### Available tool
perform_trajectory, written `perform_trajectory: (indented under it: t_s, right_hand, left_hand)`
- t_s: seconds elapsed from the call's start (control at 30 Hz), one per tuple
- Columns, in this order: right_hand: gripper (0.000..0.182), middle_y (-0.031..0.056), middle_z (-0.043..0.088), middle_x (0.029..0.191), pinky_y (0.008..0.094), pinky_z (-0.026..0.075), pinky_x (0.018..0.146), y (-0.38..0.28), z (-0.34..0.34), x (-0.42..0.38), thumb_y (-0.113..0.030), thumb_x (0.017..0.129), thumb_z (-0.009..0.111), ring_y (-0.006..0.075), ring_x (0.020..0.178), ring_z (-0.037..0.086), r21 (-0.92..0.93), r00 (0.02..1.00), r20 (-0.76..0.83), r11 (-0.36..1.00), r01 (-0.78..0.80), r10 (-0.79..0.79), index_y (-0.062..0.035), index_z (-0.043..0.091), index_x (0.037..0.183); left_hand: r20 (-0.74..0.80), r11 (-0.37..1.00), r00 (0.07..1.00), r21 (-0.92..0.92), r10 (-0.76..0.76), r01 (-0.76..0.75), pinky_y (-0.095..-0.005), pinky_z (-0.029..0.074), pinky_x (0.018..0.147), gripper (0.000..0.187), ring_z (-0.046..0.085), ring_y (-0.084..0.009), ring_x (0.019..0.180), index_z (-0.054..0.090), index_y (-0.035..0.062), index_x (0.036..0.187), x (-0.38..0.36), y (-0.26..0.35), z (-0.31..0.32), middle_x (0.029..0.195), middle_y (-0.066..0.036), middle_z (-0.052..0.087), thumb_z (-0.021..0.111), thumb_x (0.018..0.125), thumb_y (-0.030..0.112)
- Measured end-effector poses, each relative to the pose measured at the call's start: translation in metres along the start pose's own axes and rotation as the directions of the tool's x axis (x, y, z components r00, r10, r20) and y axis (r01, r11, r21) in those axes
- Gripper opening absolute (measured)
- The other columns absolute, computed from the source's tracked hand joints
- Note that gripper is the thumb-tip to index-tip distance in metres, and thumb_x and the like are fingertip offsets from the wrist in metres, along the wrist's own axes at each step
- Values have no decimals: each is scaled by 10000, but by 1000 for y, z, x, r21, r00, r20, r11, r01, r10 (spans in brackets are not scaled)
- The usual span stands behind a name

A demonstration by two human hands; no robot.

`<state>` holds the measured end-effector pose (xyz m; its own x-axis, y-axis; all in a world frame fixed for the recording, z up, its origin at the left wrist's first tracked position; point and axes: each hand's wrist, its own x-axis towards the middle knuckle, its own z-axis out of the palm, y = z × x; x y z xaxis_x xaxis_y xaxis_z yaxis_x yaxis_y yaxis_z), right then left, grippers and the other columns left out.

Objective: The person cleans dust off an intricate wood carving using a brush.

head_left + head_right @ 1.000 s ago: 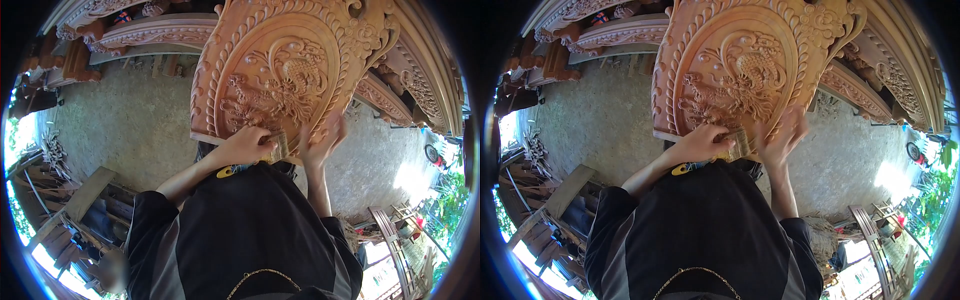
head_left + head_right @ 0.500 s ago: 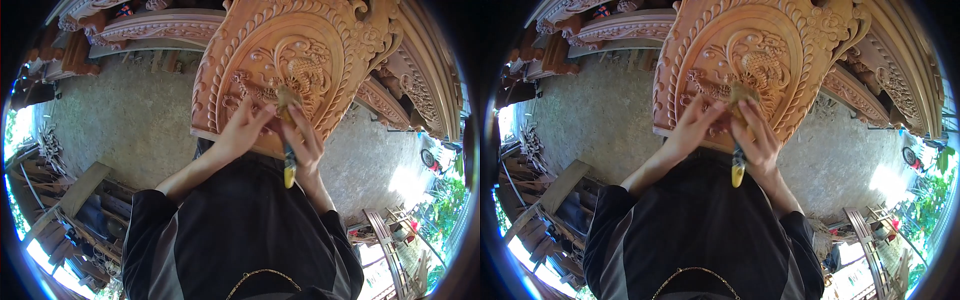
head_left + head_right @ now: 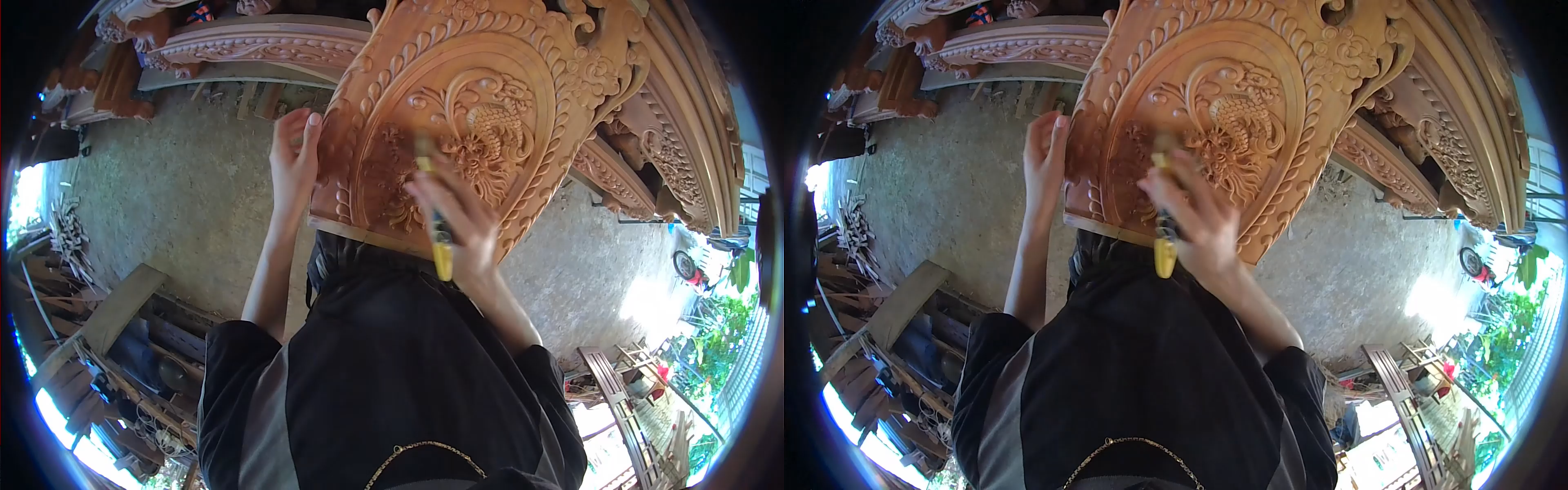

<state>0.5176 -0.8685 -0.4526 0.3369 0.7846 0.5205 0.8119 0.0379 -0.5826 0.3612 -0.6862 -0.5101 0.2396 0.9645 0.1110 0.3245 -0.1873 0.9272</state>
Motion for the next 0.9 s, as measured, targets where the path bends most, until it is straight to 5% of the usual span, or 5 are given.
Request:
perform_trajectory:
  t_s: [0.23, 0.4, 0.63, 0.77, 0.9]
  right_hand:
    - [256, 157, 710, 1169, 399, 603, 904, -16, -9, 19, -41, 872, 719, 318, 1114, 690, 47, 960, 254, 993, 110, -118, -96, 743, 1121]
    - [251, 128, 716, 1047, 355, 612, 793, -2, -2, 18, -11, 852, 718, 282, 915, 739, 79, 997, -27, 994, -71, 73, -70, 720, 1096]
    - [255, 128, 728, 959, 353, 591, 734, -11, 4, 37, 24, 861, 730, 260, 901, 736, 315, 956, 284, 935, -160, 68, -52, 715, 1104]
    - [216, 133, 732, 940, 338, 578, 678, 17, 12, 51, 43, 877, 706, 223, 803, 730, 210, 991, -124, 977, -21, 48, 0, 708, 1088]
    - [171, 134, 740, 934, 317, 580, 658, 4, -14, 59, 42, 875, 709, 205, 793, 726, 230, 977, 209, 969, -94, 45, 5, 727, 1041]
  left_hand:
    - [506, 658, 729, -355, -461, 664, -229, 508, 752, 543, 647, -81, 857, 676, -9, 1157, -3, 6, -6, 989, -55, 713, 458, 1064, 480]
    - [519, 600, 745, -458, -419, 656, -222, 532, 809, 479, 666, -76, 936, 661, 5, 1183, -7, -15, -1, 1031, -35, 715, 494, 1059, 436]
    - [426, 628, 792, -486, -437, 608, -224, 507, 734, 490, 623, -71, 809, 669, 10, 1200, -14, -16, 4, 947, -16, 693, 478, 1067, 441]
    - [500, 618, 728, -404, -468, 675, -223, 511, 668, 493, 620, -71, 745, 665, 17, 1204, -14, 0, -6, 897, -8, 687, 473, 1067, 449]
    - [469, 628, 771, -458, -430, 629, -221, 508, 598, 496, 618, -72, 686, 660, 23, 1208, -15, -11, 2, 858, -4, 680, 471, 1064, 458]
